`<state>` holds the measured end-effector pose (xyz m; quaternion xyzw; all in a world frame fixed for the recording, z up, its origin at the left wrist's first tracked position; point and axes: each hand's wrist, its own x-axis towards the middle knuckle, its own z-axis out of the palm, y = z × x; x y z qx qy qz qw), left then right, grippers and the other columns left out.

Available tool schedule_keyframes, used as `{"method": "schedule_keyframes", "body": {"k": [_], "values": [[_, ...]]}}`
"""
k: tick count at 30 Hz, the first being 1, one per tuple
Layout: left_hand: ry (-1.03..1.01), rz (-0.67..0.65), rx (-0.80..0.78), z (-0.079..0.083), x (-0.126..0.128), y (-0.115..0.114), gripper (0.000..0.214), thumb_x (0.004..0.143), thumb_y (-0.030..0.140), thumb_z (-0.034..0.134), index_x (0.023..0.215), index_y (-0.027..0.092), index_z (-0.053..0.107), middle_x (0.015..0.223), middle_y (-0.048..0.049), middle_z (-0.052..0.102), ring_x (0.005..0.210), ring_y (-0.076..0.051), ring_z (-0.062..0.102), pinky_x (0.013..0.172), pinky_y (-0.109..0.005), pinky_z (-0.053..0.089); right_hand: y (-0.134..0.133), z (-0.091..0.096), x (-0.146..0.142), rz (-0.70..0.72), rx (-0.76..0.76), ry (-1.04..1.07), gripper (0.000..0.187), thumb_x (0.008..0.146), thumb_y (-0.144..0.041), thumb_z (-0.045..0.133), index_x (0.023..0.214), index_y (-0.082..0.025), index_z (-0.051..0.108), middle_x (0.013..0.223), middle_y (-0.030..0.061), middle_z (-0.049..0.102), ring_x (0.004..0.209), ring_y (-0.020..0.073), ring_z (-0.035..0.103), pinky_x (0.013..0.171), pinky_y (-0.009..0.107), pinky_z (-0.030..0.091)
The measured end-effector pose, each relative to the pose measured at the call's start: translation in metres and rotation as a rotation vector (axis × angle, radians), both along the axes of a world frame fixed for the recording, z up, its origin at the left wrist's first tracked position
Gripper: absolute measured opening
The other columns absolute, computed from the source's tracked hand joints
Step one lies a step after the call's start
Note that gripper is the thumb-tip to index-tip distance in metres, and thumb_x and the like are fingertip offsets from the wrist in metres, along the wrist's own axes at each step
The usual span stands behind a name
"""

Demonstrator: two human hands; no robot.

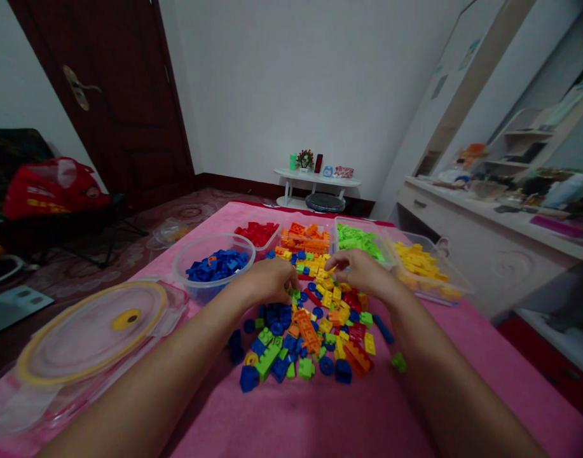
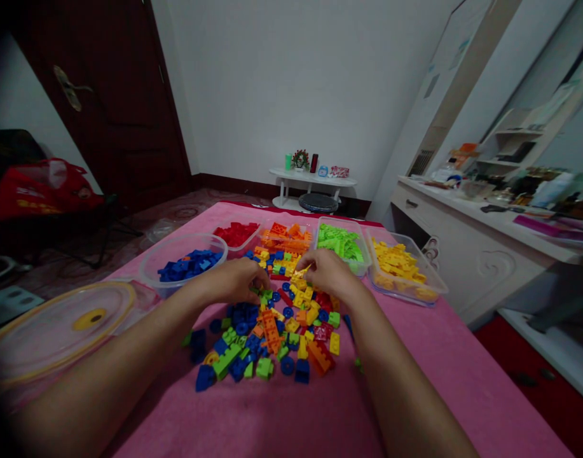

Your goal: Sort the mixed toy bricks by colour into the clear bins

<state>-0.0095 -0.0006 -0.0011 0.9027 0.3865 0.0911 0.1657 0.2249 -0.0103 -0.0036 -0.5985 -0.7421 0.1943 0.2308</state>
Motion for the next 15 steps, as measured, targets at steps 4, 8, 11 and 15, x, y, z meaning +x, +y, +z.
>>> {"method": "schedule_keyframes", "body": {"k": [4, 8, 11, 15], "values": [[0.079, -0.009, 0.003, -0.003, 0.004, -0.002, 0.036, 0.056, 0.014, 0.073, 0.088, 0.031, 0.075, 0.082, -0.0007, 0.074, 0.075, -0.02, 0.066, 0.06, -0.022, 0.043, -0.003, -0.013, -0.01, -0.09, -0.008, -0.431, 0.029, 0.067, -0.012, 0.06, 0.089, -0.026, 0.073, 0.095, 0.0042, 0.069, 0.085, 0.0198, 0.061, 0.07, 0.027, 0.04], [0.16, 0.026, 0.096, -0.009, 0.008, -0.004, 0.044, 0.059, 0.01, 0.066, 0.097, 0.032, 0.074, 0.094, -0.0052, 0.074, 0.087, -0.026, 0.066, 0.071, -0.03, 0.047, -0.005, -0.013, -0.013, -0.107, -0.022, -0.503, 0.029, 0.07, -0.018, 0.059, 0.095, -0.026, 0.071, 0.096, 0.0056, 0.069, 0.084, 0.02, 0.061, 0.068, 0.027, 0.039], [0.132, 0.047, 0.105, -0.01, 0.01, -0.004, 0.032, 0.063, 0.017, 0.068, 0.092, 0.029, 0.075, 0.09, -0.0074, 0.074, 0.086, -0.027, 0.066, 0.07, -0.03, 0.047, -0.006, -0.008, -0.013, -0.17, 0.033, -0.466, 0.031, 0.071, -0.021, 0.057, 0.098, -0.023, 0.071, 0.095, 0.0074, 0.07, 0.083, 0.0214, 0.062, 0.066, 0.028, 0.039], [0.002, 0.13, 0.046, -0.005, 0.012, -0.001, 0.021, 0.067, 0.023, 0.068, 0.087, 0.023, 0.076, 0.079, -0.0067, 0.072, 0.073, -0.022, 0.065, 0.063, -0.026, 0.045, -0.006, -0.005, -0.018, -0.177, 0.153, -0.157, 0.025, 0.073, -0.022, 0.053, 0.088, -0.019, 0.072, 0.083, 0.0062, 0.071, 0.077, 0.0207, 0.063, 0.065, 0.029, 0.043]]}}
